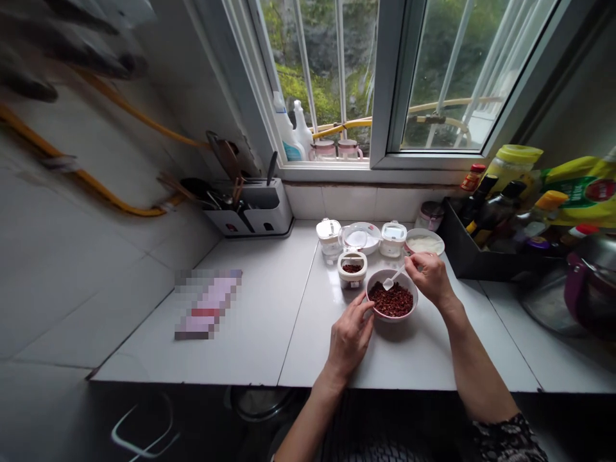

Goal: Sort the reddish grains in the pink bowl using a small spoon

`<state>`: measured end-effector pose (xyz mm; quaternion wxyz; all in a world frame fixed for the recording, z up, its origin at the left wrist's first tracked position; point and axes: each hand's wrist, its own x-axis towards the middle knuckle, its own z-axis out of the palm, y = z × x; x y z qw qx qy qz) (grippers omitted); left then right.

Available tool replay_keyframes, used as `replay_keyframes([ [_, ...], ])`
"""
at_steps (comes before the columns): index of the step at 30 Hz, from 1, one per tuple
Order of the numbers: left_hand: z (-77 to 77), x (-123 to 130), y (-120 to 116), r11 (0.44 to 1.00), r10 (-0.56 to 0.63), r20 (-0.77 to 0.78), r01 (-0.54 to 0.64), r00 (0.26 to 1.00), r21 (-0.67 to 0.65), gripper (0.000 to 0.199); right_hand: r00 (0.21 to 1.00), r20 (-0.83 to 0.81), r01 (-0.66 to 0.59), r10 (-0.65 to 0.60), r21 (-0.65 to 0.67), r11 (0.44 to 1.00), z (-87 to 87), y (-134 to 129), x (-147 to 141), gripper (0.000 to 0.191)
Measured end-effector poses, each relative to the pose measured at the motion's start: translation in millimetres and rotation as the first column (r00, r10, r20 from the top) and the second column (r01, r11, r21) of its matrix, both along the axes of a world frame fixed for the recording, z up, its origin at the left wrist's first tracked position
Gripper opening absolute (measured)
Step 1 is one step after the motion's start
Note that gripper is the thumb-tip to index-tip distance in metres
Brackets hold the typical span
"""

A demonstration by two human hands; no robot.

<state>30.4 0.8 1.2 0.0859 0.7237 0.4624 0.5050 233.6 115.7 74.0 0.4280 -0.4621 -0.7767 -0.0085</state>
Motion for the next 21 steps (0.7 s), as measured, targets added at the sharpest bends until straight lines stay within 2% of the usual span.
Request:
replay_keyframes([
  [5,-1.0,-0.2,0.2,1.0,-0.006,-0.004,0.006,1.0,-0.004,0.029,0.986,0.138,-0.091,0.097,-0.053,0.994,-4.6,-4.2,-9.4,0.04],
  [8,-1.3,-0.1,0.2,1.0,-0.005,-0.001,0.005,1.0,-0.007,0.029,0.985,0.12,-0.121,0.127,-0.062,0.991,-3.9,-6.9,-14.2,0.04],
  [12,-2.0,-0.3,0.2,1.0,-0.005,0.001,0.005,1.0,-0.016,0.028,0.993,0.073,-0.088,0.091,-0.042,0.995,-4.4,-4.8,-11.0,0.039],
  [21,-3.2,-1.0,0.9,1.0,-0.009,-0.007,0.009,1.0,0.008,0.028,0.993,0.06,-0.1,0.106,-0.109,0.989,-16.2,-0.3,-17.3,0.04],
])
